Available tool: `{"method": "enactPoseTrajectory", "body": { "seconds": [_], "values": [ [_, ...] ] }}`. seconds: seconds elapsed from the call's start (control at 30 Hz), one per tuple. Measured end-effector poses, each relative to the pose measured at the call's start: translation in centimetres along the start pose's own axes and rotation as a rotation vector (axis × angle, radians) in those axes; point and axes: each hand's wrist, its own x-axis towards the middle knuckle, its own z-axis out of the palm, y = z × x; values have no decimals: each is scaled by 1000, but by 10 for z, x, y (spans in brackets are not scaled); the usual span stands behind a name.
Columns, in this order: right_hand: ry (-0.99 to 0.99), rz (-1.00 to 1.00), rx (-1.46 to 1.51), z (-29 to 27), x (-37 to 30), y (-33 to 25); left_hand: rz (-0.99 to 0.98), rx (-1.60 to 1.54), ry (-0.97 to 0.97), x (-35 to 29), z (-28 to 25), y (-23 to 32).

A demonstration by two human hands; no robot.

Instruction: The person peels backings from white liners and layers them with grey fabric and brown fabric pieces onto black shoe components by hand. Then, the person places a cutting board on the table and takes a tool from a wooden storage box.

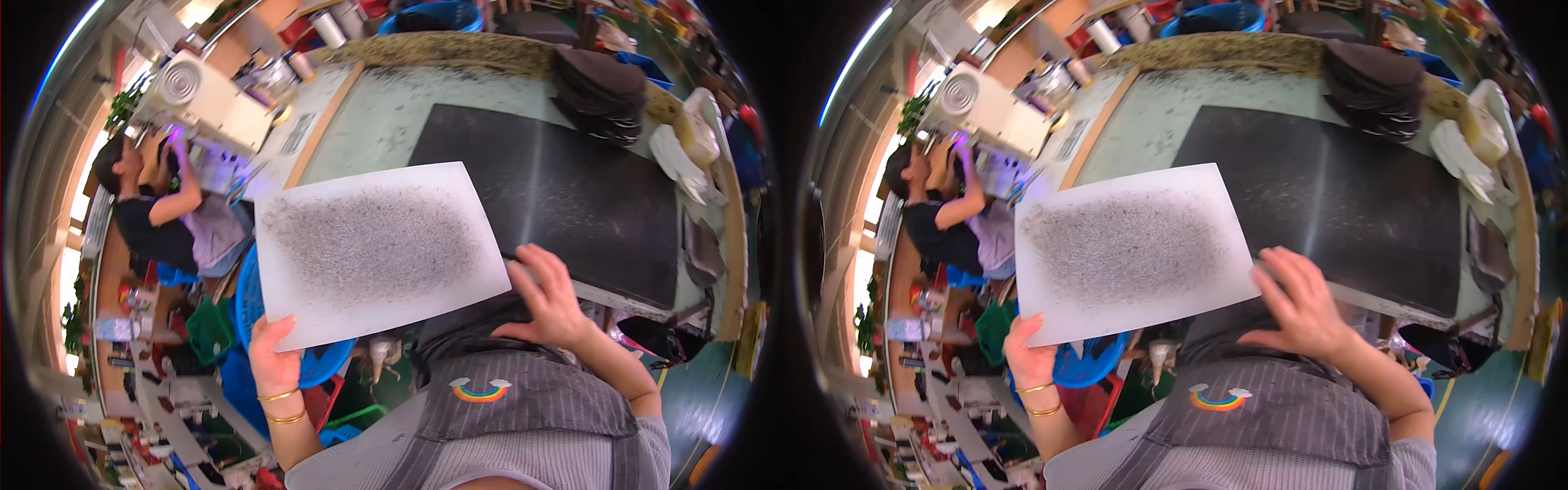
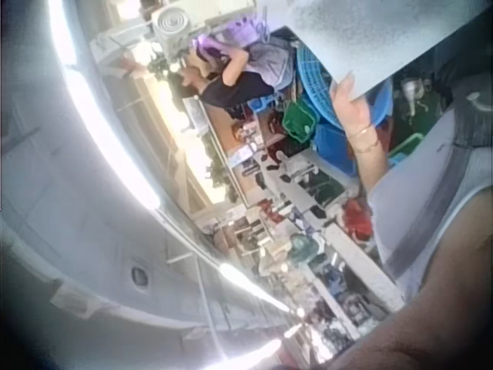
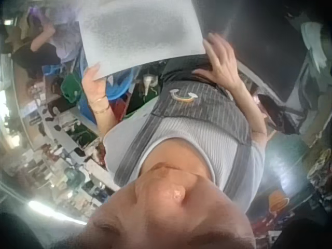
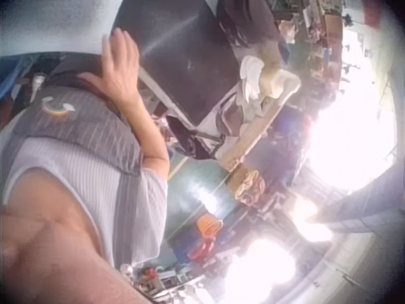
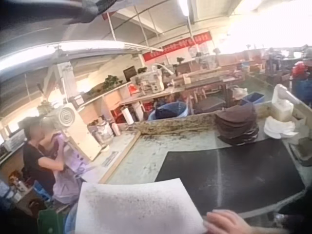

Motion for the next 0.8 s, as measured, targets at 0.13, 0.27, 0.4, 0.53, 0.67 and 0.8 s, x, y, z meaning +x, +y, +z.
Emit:
{"method": "enactPoseTrajectory", "body": {
  "seconds": [0.13,0.27,0.4,0.53,0.67,0.8],
  "values": [
    [-73,-4,-256,-5,-13,9,-218,-107,-107,28,39,-40],
    [51,-50,-297,-28,-22,33,-404,-93,-218,50,77,-51],
    [82,172,-135,-84,13,48,-622,-129,-315,94,114,-27],
    [15,498,80,-108,74,92,-358,269,-520,147,132,-25],
    [-22,569,252,-109,98,139,548,707,-139,179,173,-50],
    [-78,654,458,-103,98,173,275,464,-485,225,207,-67]
  ]
}}
